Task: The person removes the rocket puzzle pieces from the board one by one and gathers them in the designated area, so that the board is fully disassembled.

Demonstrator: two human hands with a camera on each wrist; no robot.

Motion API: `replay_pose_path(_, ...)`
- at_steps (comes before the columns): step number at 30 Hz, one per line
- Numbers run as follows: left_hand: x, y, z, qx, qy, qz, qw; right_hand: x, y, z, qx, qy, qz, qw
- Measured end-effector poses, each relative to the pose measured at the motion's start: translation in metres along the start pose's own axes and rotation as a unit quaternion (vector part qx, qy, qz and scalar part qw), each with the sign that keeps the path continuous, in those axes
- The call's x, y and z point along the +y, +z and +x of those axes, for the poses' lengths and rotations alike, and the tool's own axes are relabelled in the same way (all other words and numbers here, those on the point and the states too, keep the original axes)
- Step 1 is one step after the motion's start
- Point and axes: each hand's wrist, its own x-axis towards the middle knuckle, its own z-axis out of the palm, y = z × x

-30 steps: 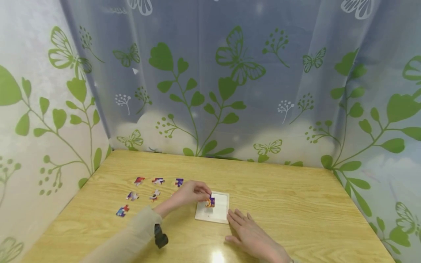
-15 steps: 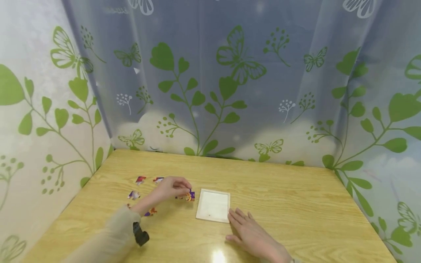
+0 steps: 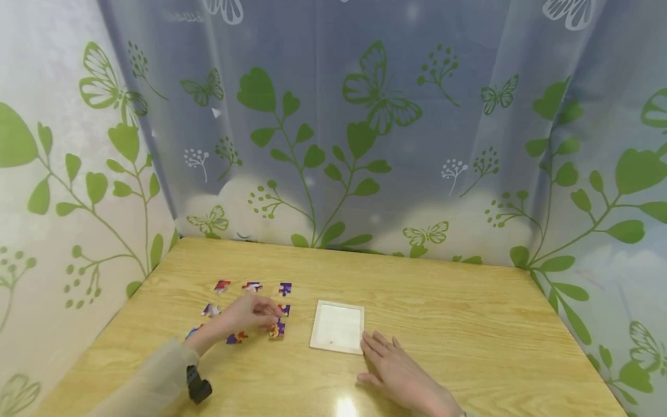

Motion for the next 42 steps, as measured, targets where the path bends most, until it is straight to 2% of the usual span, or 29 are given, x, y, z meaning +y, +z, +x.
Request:
replay_pose_path(2,-0.003,0.001,-0.002,-0.005,0.001,0.001,1.0,0.0,0.0,0.0,0.001,0.001,0.0,1.0)
replay_pose_path(5,-0.006,0.004,-0.004,-0.01,0.018,0.01,0.9997,0.0,0.0,-0.001,0.003,0.002,0.002,1.0)
replay_pose_path(9,-0.006,0.008,-0.006,-0.005,0.033,0.04,0.9986,0.0,0.0,-0.001,0.002,0.004,0.006,1.0)
replay_pose_path(17,-0.001,0.015,-0.009,0.025,0.021,0.085,0.9959,0.001,0.002,-0.001,-0.004,0.007,0.018,0.9998)
replay_pose_path(30,-0.003,0.017,-0.01,0.033,0.03,0.085,0.9954,0.004,0.004,0.0,0.022,0.006,0.047,0.9986)
replay_pose_path(36,-0.002,0.016,-0.012,0.033,0.032,0.08,0.9957,0.005,0.004,0.003,0.022,0.014,0.057,0.998)
replay_pose_path(42,-0.003,0.015,-0.012,0.051,0.029,0.099,0.9934,0.007,0.002,0.006,0.027,0.008,0.056,0.9981)
